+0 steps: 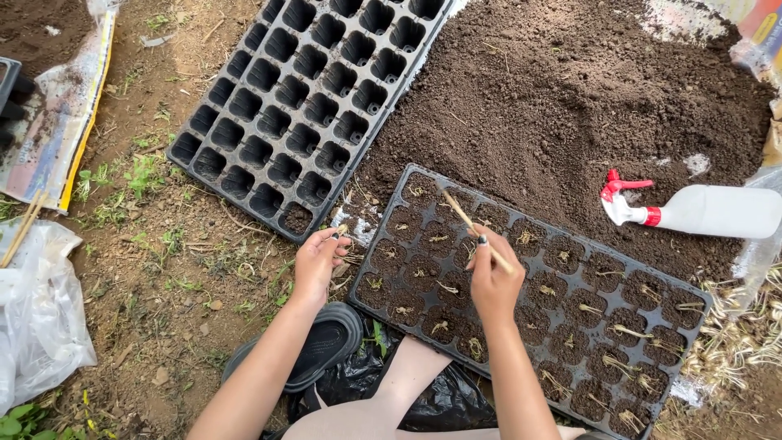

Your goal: The person prepares a seed tray by using a stick to create holes in the soil and placing small sprouts into the individual cells by hand.

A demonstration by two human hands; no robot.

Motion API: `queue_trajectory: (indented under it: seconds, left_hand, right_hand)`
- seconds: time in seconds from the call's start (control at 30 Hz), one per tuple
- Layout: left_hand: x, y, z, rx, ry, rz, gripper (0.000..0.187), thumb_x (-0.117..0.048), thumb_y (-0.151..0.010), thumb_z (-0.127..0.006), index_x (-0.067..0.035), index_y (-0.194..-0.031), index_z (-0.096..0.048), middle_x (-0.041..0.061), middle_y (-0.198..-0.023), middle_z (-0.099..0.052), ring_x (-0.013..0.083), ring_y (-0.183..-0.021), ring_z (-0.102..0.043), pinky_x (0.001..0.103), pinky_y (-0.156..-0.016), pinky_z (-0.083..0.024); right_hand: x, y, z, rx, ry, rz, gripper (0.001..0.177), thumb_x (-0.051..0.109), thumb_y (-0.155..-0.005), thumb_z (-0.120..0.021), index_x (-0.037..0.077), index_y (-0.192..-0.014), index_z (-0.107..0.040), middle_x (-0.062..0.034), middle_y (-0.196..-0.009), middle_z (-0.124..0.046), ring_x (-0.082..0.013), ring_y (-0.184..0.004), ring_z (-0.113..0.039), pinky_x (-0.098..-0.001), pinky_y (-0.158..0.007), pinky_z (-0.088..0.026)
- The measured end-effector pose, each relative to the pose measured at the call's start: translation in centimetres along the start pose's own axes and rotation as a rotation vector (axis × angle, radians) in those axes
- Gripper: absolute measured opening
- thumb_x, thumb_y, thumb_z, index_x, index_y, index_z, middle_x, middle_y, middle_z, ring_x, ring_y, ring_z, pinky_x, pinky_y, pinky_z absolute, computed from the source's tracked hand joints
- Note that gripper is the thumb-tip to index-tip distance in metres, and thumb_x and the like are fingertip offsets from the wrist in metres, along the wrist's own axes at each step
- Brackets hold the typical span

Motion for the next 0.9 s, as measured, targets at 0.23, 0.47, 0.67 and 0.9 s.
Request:
queue_trajectory:
  seconds: [0.23,0.47,0.67,0.9]
  left_hand:
    - [-0.9,0.0,0.7,0.001,-0.066,-0.021,0.029,-0.008,-0.100,-0.056,0.000,-0.126,-0.064,0.016,-0.099,-0.078,0.0111,-0.078,-0.068,0.019,-0.064,-0.052]
    - [-0.3,-0.1,0.9,-0.005,-0.067,-0.017,0.028,-0.008,-0.100,-0.057,-0.001,-0.126,-0.065,0.015,-0.098,-0.078,0.0112,-0.078,-0.068,0.019,-0.064,-0.053]
    - [-0.8,0.4,0.5,-0.003,-0.065,-0.024,0.028,-0.007,-0.099,-0.056,-0.001,-0.125,-0.065,0.014,-0.098,-0.079,0.0097,-0.076,-0.068,0.017,-0.063,-0.051]
    - [-0.9,0.4,0.4,-0.004,-0.066,-0.026,0.029,-0.007,-0.099,-0.056,0.000,-0.126,-0.064,0.015,-0.100,-0.078,0.0105,-0.077,-0.068,0.018,-0.063,-0.050]
  right_hand:
    - [2.5,3.2,-1.9,0.007,0.338,0.333,0.031,-0.003,-0.097,-0.056,0.006,-0.121,-0.073,-0.0170,-0.102,-0.075,-0.0242,-0.084,-0.073,-0.0290,-0.067,-0.062]
    - [2.8,4.3,-2.7,-0.038,0.496,0.470,0.028,0.004,-0.094,-0.066,0.014,-0.118,-0.076,-0.0052,-0.106,-0.078,-0.0217,-0.093,-0.075,-0.0318,-0.079,-0.061]
    - [2.6,3.9,-2.5,-0.037,0.488,0.446,0.029,0.005,-0.095,-0.065,0.016,-0.120,-0.076,-0.0047,-0.108,-0.078,-0.0213,-0.096,-0.074,-0.0324,-0.081,-0.061]
    - [3.1,3.6,-2.2,-0.043,0.436,0.400,0.026,0.007,-0.098,-0.062,0.013,-0.119,-0.077,-0.0075,-0.106,-0.079,-0.0256,-0.096,-0.075,-0.0373,-0.083,-0.061]
Point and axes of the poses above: each hand's wrist, its own y-axis away from the middle knuckle, its own z-axis out of the back of the hand, x = y × z, the point moved 7 cm from there along -y, towards the middle knuckle
